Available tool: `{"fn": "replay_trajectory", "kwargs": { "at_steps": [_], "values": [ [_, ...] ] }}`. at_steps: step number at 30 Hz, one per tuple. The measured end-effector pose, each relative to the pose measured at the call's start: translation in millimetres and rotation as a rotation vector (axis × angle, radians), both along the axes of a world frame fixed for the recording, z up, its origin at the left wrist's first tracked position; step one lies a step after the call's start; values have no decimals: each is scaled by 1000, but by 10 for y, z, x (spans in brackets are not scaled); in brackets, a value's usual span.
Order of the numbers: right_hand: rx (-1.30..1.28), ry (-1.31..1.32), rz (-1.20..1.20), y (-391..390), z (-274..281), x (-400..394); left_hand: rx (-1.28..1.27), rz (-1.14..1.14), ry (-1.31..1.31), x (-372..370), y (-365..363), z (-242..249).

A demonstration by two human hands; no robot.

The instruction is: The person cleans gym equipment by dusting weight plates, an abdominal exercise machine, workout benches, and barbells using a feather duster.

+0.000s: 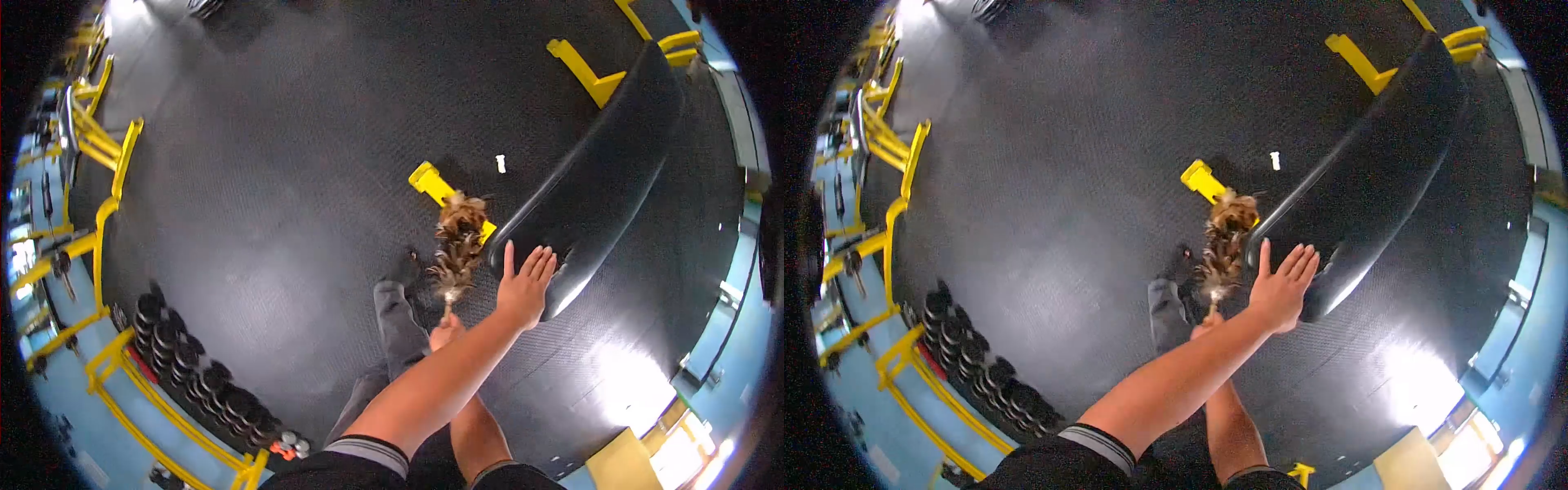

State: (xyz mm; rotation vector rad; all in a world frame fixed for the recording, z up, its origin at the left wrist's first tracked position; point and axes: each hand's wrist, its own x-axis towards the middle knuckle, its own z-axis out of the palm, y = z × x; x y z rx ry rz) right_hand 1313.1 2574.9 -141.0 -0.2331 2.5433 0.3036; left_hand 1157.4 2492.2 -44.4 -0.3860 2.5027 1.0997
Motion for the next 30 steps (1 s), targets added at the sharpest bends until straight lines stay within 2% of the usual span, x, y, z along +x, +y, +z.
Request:
{"fn": "replay_trajectory", "kwargs": {
  "at_steps": [2,3,7,9,10,12,13,14,16,17,18,20,21,22,24,26,27,29,30],
  "values": [
    [-451,-275,-346,-400,-224,-74,-134,-25,90,51,-3,-104],
    [-664,-334,-321,-546,-274,-77,-152,-75,79,63,-20,-135],
    [-621,-424,-271,-912,-79,-133,-69,-199,60,71,-188,-91],
    [-449,-426,-300,-809,30,-172,-64,-209,42,69,-234,-48],
    [-445,-425,-297,-738,67,-224,-61,-206,43,51,-270,-27],
    [-306,-421,-350,-618,104,-289,-25,-291,-34,18,-339,7],
    [-250,-331,-405,-679,110,-258,-21,-299,-26,23,-356,-2],
    [-244,-320,-419,-729,95,-257,-32,-306,-4,42,-362,-17],
    [-437,-474,-275,-979,70,-346,-32,-337,36,17,-416,-13],
    [-561,-447,-281,-1190,125,-420,-13,-388,8,-3,-477,12],
    [-556,-434,-298,-1352,107,-425,7,-439,-24,-10,-548,42],
    [-577,-298,-527,-1582,-28,-442,7,-522,-12,-22,-651,1],
    [-548,-152,-567,-1588,-143,-374,1,-588,-8,-39,-701,-11],
    [-537,-136,-583,-1542,-224,-333,13,-607,3,-48,-790,11],
    [-357,-237,-752,-1420,-271,-287,3,-725,-32,-46,-995,61],
    [-333,-225,-917,-1434,-223,-221,42,-723,-4,-8,-1106,-29],
    [-267,-173,-707,-1422,-167,-156,125,-718,-22,16,-1223,-67],
    [-197,-115,-512,-1625,89,-165,285,-690,-163,-4,-1669,24],
    [-700,-166,-1188,-1982,515,-227,355,-664,-285,-38,-1994,102]
  ]
}}
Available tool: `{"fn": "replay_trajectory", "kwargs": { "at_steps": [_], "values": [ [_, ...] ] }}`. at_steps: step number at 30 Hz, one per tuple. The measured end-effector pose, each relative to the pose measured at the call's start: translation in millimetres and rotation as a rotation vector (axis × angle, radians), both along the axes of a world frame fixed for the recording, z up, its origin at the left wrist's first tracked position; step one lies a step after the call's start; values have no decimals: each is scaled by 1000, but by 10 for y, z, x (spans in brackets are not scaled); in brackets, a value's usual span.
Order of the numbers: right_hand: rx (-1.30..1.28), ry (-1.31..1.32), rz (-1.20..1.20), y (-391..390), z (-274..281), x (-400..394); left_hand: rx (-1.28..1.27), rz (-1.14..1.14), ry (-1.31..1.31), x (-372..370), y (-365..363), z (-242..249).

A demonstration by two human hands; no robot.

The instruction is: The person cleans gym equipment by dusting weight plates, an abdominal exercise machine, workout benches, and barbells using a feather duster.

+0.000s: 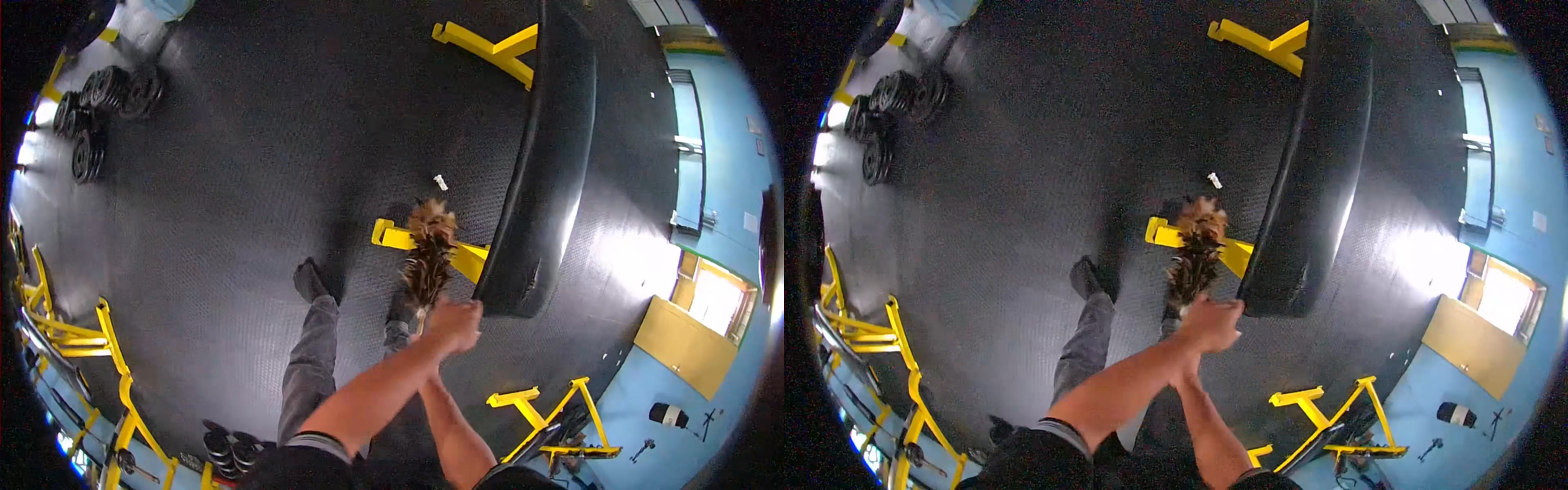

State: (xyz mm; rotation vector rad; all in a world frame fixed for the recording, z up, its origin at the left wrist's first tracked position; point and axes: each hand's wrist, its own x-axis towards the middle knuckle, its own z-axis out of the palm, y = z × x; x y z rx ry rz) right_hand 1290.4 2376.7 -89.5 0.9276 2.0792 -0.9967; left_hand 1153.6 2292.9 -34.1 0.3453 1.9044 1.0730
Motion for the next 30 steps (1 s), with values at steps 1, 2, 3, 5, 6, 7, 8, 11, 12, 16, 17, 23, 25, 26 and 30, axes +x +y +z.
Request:
{"fn": "replay_trajectory", "kwargs": {
  "at_steps": [1,2,3,5,6,7,8,11,12,16,17,23,25,26,30],
  "values": [
    [-262,14,-347,-297,273,-10,7,135,100,158,-182,-91],
    [-479,19,-718,-595,547,-19,12,271,202,294,-363,-196],
    [-438,-14,-728,-807,738,80,-26,270,133,238,-676,-75],
    [-355,-87,-751,-1215,933,239,-72,255,71,137,-1162,35],
    [-361,-86,-768,-1449,936,265,-56,343,93,135,-1323,24],
    [-388,-11,-868,-1672,934,287,-37,429,111,112,-1410,26],
    [-414,65,-965,-1825,971,207,-38,414,112,54,-1446,21],
    [-301,390,-836,-1916,329,-239,60,498,247,-181,-1536,57],
    [-285,505,-707,-1812,-128,-318,61,480,243,-280,-1564,94],
    [-74,397,-336,-1304,-782,-1067,75,447,142,-704,-1652,104],
    [4,322,-274,-1282,-767,-1130,36,414,149,-767,-1664,76],
    [145,317,-476,-1390,-2,-1032,-34,298,106,-1411,-1825,18],
    [170,443,-315,-1439,-26,-1348,-36,256,66,-1632,-1792,29],
    [66,530,-354,-1556,93,-1776,-18,252,73,-1724,-1762,29],
    [-517,591,-809,-1643,-155,-3013,104,360,263,-1994,-1734,-137]
  ]
}}
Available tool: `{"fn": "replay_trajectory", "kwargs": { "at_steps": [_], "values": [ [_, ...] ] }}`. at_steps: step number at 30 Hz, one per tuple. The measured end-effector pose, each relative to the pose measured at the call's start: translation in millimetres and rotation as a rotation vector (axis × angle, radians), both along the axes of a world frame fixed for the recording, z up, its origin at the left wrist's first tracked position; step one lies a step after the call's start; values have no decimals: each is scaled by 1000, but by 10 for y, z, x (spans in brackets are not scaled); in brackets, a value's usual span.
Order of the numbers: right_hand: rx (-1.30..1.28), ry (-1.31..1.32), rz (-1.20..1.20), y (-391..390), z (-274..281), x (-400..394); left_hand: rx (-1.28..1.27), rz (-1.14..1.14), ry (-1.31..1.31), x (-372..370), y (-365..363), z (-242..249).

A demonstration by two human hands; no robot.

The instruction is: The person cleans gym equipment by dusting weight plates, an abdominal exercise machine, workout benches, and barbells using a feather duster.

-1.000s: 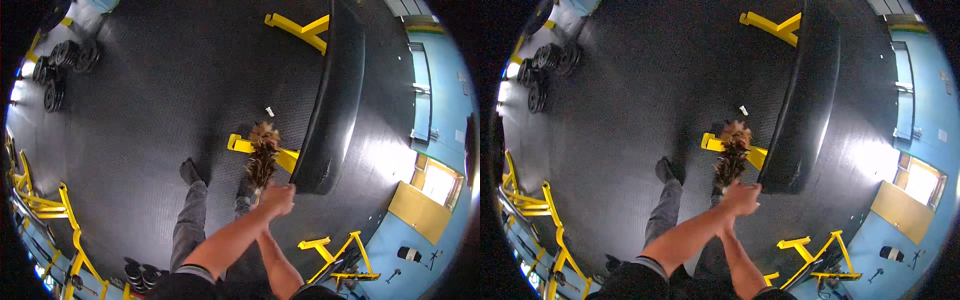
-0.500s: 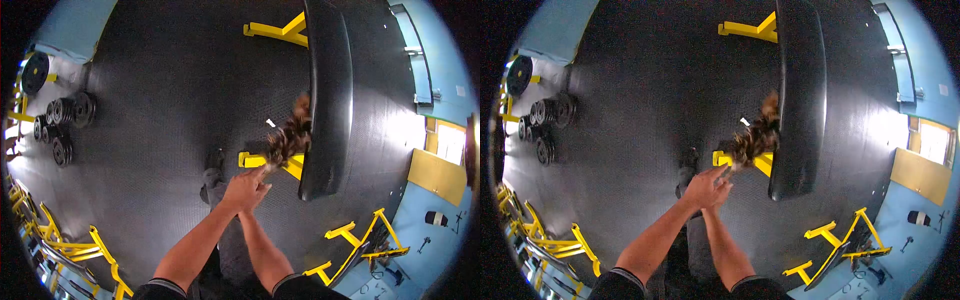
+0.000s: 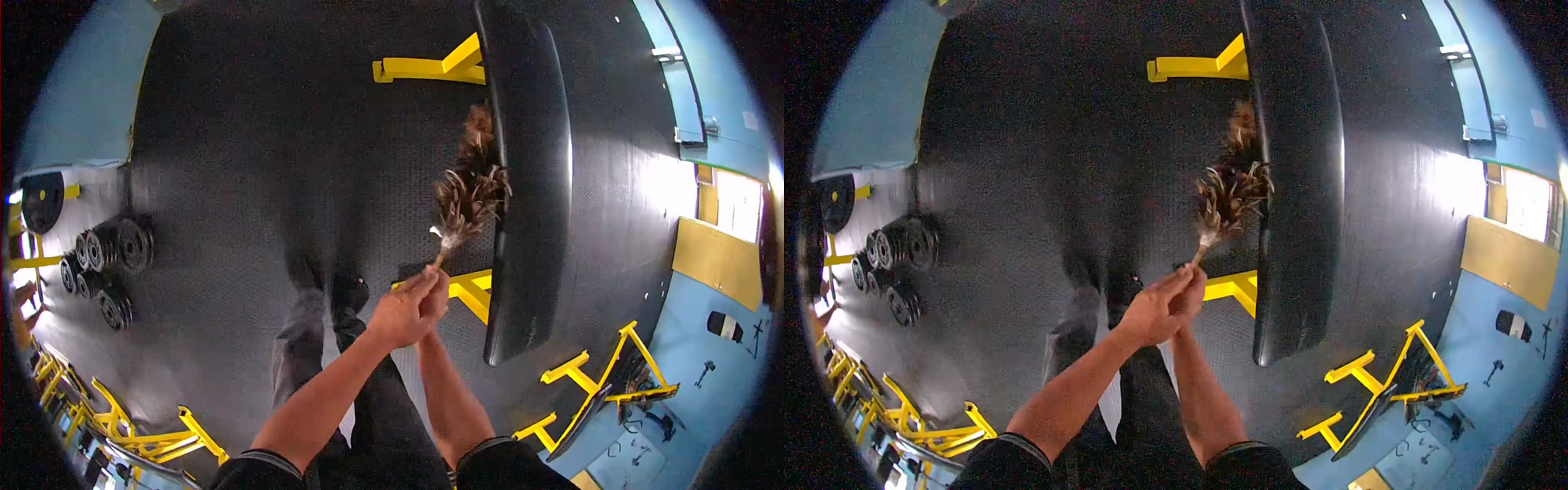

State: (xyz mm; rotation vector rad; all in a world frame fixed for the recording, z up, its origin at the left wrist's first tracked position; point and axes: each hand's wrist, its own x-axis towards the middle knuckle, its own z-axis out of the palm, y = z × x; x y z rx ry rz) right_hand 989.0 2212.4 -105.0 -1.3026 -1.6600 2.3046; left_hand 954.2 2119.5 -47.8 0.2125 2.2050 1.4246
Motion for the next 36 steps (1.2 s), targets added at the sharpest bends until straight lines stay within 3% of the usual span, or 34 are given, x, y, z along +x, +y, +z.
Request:
{"fn": "replay_trajectory", "kwargs": {
  "at_steps": [2,3,5,7,8,10,12,14,17,20,22,24,27,30,32,36],
  "values": [
    [162,-64,93,-89,-277,5,2,10,-79,-223,-74,21],
    [746,-139,246,-276,-118,205,-2,43,-156,-379,-129,17],
    [939,-247,334,-387,88,472,-45,-1,-207,-645,-240,18],
    [432,-503,-10,-464,99,625,-37,-21,-408,-867,-355,-34],
    [434,-513,-33,-485,-5,501,-33,-44,-412,-972,-382,-135],
    [741,-297,62,-556,-40,-179,78,-28,-437,-1098,-442,-360],
    [843,-221,236,-672,-22,-1054,108,-17,-513,-1422,-581,-314],
    [646,-340,160,-641,-210,-1798,136,7,-575,-1777,-753,-300],
    [761,-281,192,-777,-221,-2410,203,73,-531,-2154,-1046,-357],
    [927,-345,221,-903,-265,-2044,187,131,-507,-2429,-1260,-442],
    [940,-292,235,-1013,-177,-1802,156,143,-454,-2585,-1374,-396],
    [836,-438,171,-1136,72,-1790,176,164,-469,-2689,-1455,-365],
    [920,-255,254,-925,81,-2497,208,166,-490,-2781,-1497,-361],
    [922,-297,289,-539,-228,-3055,228,186,-566,-2923,-1495,-308],
    [1146,-335,315,-449,-420,-3216,234,200,-642,-3016,-1485,-252],
    [1053,-466,420,-231,-709,-3429,131,199,-540,-3074,-1458,-405]
  ]
}}
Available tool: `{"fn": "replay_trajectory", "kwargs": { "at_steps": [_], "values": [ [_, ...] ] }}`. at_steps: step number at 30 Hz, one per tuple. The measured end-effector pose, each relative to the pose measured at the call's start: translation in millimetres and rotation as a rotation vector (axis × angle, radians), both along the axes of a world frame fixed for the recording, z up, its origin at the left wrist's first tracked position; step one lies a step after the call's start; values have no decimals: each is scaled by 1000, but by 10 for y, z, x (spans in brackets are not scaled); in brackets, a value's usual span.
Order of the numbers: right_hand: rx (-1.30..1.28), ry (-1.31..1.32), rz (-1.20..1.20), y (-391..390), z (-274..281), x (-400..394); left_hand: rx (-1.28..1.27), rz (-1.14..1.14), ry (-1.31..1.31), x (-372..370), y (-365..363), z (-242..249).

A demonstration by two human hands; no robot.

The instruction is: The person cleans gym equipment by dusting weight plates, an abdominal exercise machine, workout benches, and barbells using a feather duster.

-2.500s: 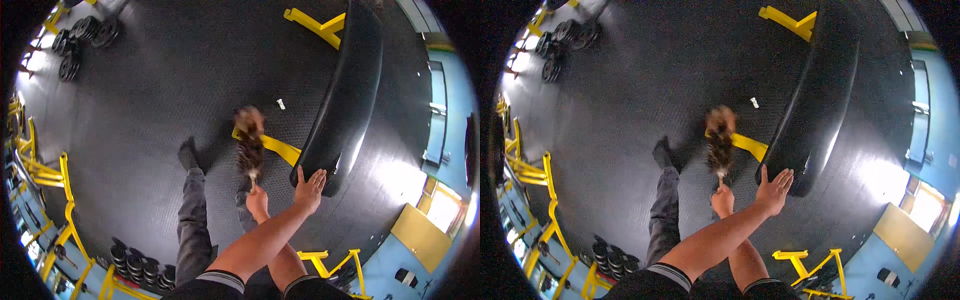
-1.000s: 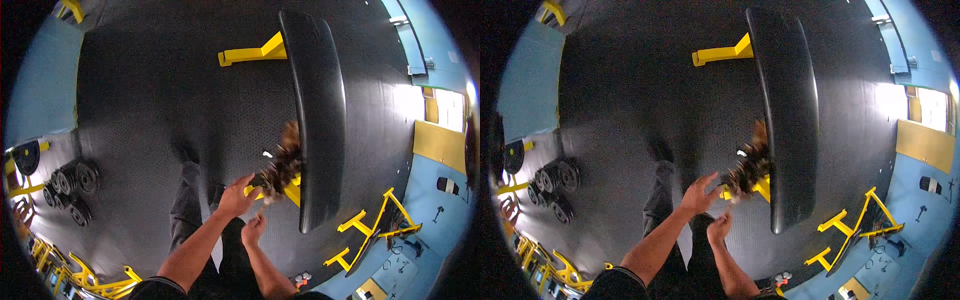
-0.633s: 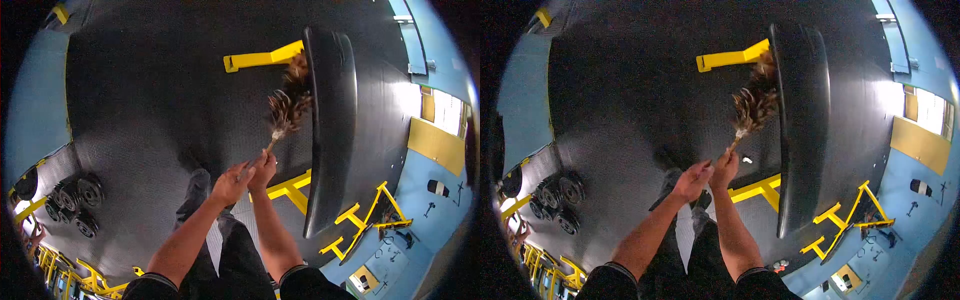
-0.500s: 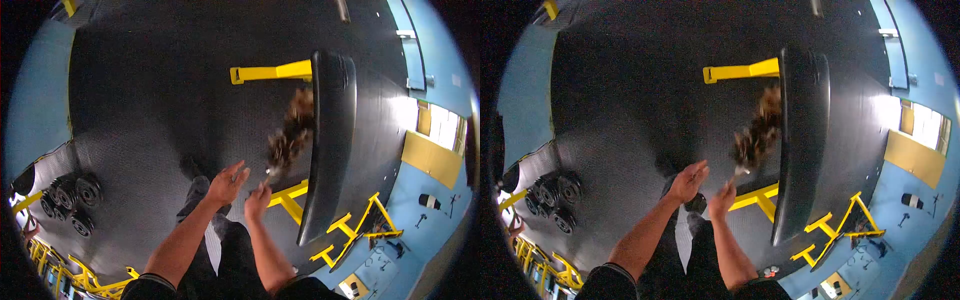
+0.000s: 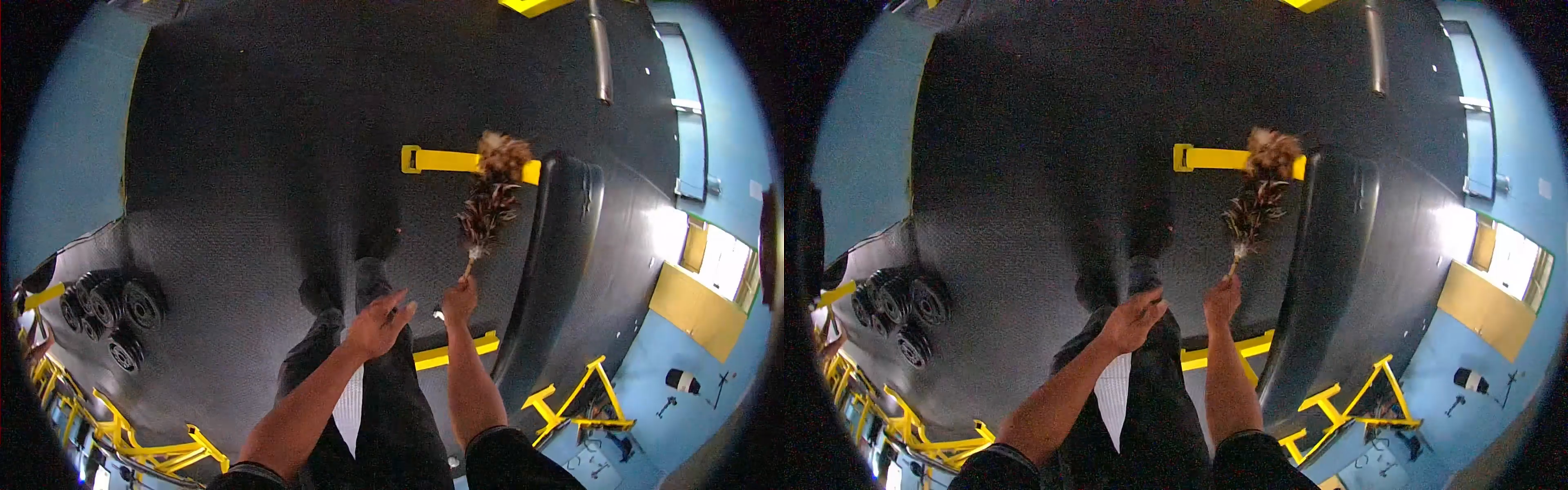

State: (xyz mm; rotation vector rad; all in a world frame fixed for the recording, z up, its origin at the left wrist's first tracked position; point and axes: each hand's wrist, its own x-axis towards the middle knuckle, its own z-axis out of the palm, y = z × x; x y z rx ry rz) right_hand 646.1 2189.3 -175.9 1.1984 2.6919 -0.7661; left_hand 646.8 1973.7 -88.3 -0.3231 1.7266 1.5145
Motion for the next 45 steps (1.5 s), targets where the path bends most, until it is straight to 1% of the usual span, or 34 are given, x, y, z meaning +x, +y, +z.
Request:
{"fn": "replay_trajectory", "kwargs": {
  "at_steps": [2,3,4,5,6,7,8,9,11,13,14,16,20,22,23,25,27,28,30,31,32,34,36,38,39,40,42,43,45],
  "values": [
    [31,-235,231,201,-257,-185,-10,7,-36,-4,56,-327],
    [27,-250,232,260,-354,-229,-87,-62,49,25,88,-565],
    [-182,-251,131,314,-406,-260,-158,-138,128,-41,129,-602],
    [-382,-252,16,383,-400,-222,-147,-152,104,-71,193,-594],
    [-376,-263,-1,436,-367,-188,-81,-19,-28,-142,238,-589],
    [-253,-193,66,481,-370,-183,-22,118,-151,-272,278,-560],
    [-137,-124,138,502,-374,-174,-28,113,-157,-295,353,-579],
    [-148,-130,133,511,-384,-187,-36,131,-139,-315,431,-606],
    [-281,-208,304,474,-305,-246,-56,136,-124,-464,483,-544],
    [-84,-324,630,256,-165,-218,-91,22,-142,-736,525,-411],
    [-82,-320,612,187,-76,-217,-88,5,-136,-806,582,-408],
    [-339,-385,490,97,81,-292,-182,44,-209,-892,667,-459],
    [-349,-370,351,139,305,-790,-228,25,-214,-1067,750,-637],
    [-254,-504,377,220,408,-1254,6,206,-146,-1098,786,-745],
    [-311,-605,372,273,622,-1640,3,208,-144,-1182,817,-712],
    [-373,-709,379,292,676,-2191,-121,133,-205,-1398,874,-603],
    [-211,-739,474,245,507,-2483,-123,147,-207,-1615,895,-417],
    [-210,-733,474,158,508,-2591,-118,154,-211,-1708,894,-367],
    [-193,-919,760,-52,585,-2808,-140,175,-242,-1842,836,-363],
    [-225,-938,834,-71,693,-2887,-162,194,-282,-1894,797,-368],
    [-223,-942,820,-35,679,-2817,-155,183,-285,-1908,741,-399],
    [-431,-659,567,110,652,-2495,-140,251,-291,-1979,620,-502],
    [-532,-511,508,226,854,-2083,-122,264,-331,-2071,541,-552],
    [-546,-555,231,285,1014,-1652,-115,284,-374,-2126,426,-652],
    [-548,-558,225,414,810,-1297,-112,230,-336,-2141,365,-741],
    [-358,-337,428,588,413,-851,-110,175,-299,-2161,311,-794],
    [-165,-127,599,513,316,-873,-75,159,-320,-2279,252,-808],
    [-318,-350,119,355,499,-1451,-38,156,-329,-2324,229,-826],
    [-459,-562,-392,112,489,-1699,-37,122,-310,-2275,163,-989]
  ]
}}
